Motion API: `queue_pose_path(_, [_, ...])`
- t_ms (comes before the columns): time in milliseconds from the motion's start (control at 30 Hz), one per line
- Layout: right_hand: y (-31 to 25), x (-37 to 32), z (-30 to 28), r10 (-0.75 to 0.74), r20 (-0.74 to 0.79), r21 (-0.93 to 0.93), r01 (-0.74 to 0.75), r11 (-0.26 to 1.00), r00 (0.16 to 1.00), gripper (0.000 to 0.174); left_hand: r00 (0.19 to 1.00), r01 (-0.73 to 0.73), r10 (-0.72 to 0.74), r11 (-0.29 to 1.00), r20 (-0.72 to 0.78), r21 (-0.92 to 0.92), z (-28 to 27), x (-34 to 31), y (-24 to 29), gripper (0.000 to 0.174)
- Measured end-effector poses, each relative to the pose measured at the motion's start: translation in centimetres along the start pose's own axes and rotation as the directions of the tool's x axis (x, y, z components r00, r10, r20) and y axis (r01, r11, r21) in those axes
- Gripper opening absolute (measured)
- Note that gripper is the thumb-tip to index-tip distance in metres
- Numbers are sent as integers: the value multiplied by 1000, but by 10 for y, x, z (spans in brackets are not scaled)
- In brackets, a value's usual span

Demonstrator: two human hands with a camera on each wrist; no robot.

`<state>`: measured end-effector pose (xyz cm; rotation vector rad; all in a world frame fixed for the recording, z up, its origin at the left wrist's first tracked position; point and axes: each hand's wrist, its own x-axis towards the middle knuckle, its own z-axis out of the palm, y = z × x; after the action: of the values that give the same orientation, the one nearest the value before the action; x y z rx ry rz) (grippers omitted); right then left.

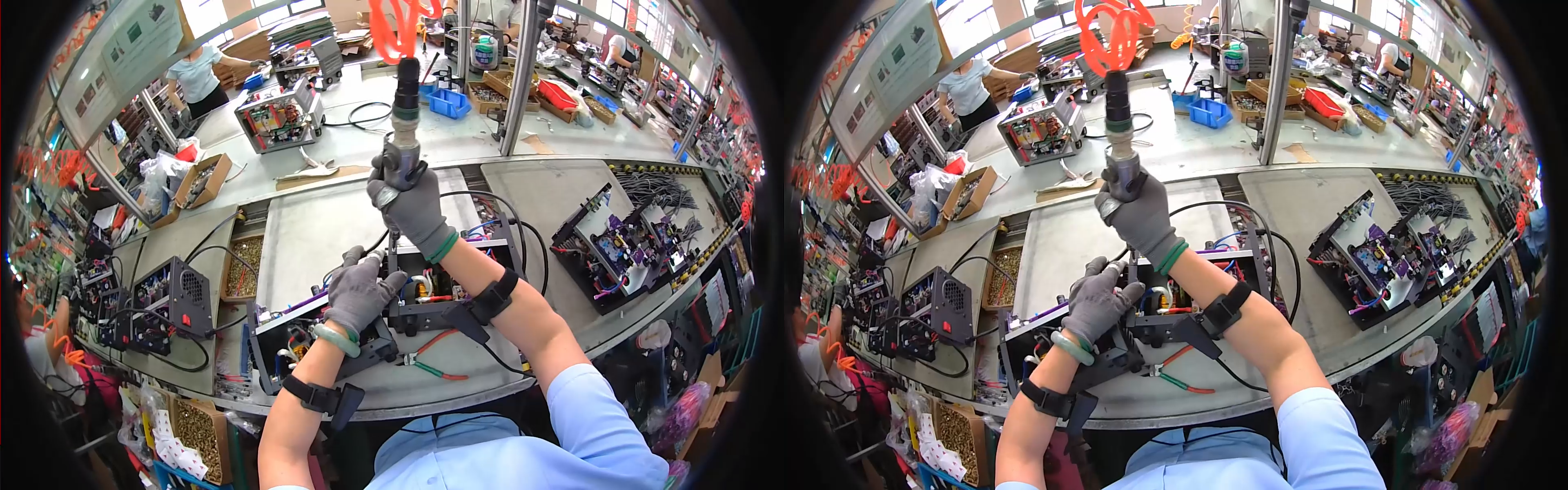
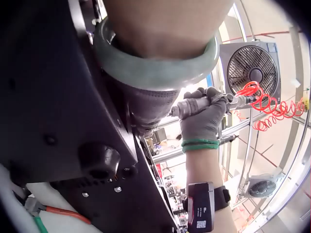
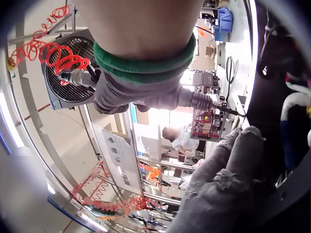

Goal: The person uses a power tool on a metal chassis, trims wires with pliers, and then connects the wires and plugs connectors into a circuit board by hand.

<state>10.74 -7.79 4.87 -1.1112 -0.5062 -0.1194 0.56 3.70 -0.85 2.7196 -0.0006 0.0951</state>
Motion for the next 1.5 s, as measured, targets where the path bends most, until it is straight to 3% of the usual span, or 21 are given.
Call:
queue_pose_path(200, [4,4,4,21,73,-246,-2,969,997,27,994,-53,57,997,-94,48,12,0,-7,59])
queue_pose_path(267, [14,3,8,-32,97,-340,63,938,995,31,989,-73,80,995,-127,61,12,0,-7,58])
queue_pose_path(400, [9,-3,11,1,129,-242,30,970,992,29,993,-77,78,997,-93,14,8,2,-8,57])
queue_pose_path(467, [3,-1,9,-45,150,-238,81,968,988,27,991,-95,95,995,-93,8,10,-1,-8,57])
queue_pose_path(533, [-22,-1,12,-143,149,-70,155,985,978,22,987,-76,87,993,-132,85,10,-1,-5,56])
queue_pose_path(600, [-38,7,10,-151,101,-139,165,977,983,20,995,-58,61,998,-79,34,8,-1,-4,56])
queue_pose_path(633, [-45,2,8,-12,79,-58,17,998,997,19,993,-69,74,996,-97,48,12,-1,-8,55])
queue_pose_path(733, [-15,2,3,-129,-23,-24,129,991,991,18,989,-52,63,995,-133,84,12,1,-6,55])
queue_pose_path(867, [3,-2,-4,-5,-14,-33,5,999,1000,18,988,-91,94,995,-125,25,14,0,-10,55])
queue_pose_path(1167, [-1,-8,-7,-67,-2,10,67,998,998,14,997,-51,50,999,-55,-17,1,-1,2,56])
queue_pose_path(1267, [2,-8,-8,-56,-4,9,56,998,998,13,994,-49,54,998,-99,47,8,-1,-3,56])
queue_pose_path(1400, [6,-6,-9,-17,8,23,17,1000,1000,16,999,-29,28,999,-42,-18,3,-1,0,57])
queue_pose_path(1467, [8,-4,-11,-54,132,35,50,998,990,20,996,-36,39,998,-79,43,5,-2,-1,57])
queue_pose_path(1500, [0,-2,-13,-5,235,56,-9,998,972,24,996,-36,40,998,-77,42,5,-1,-1,57])
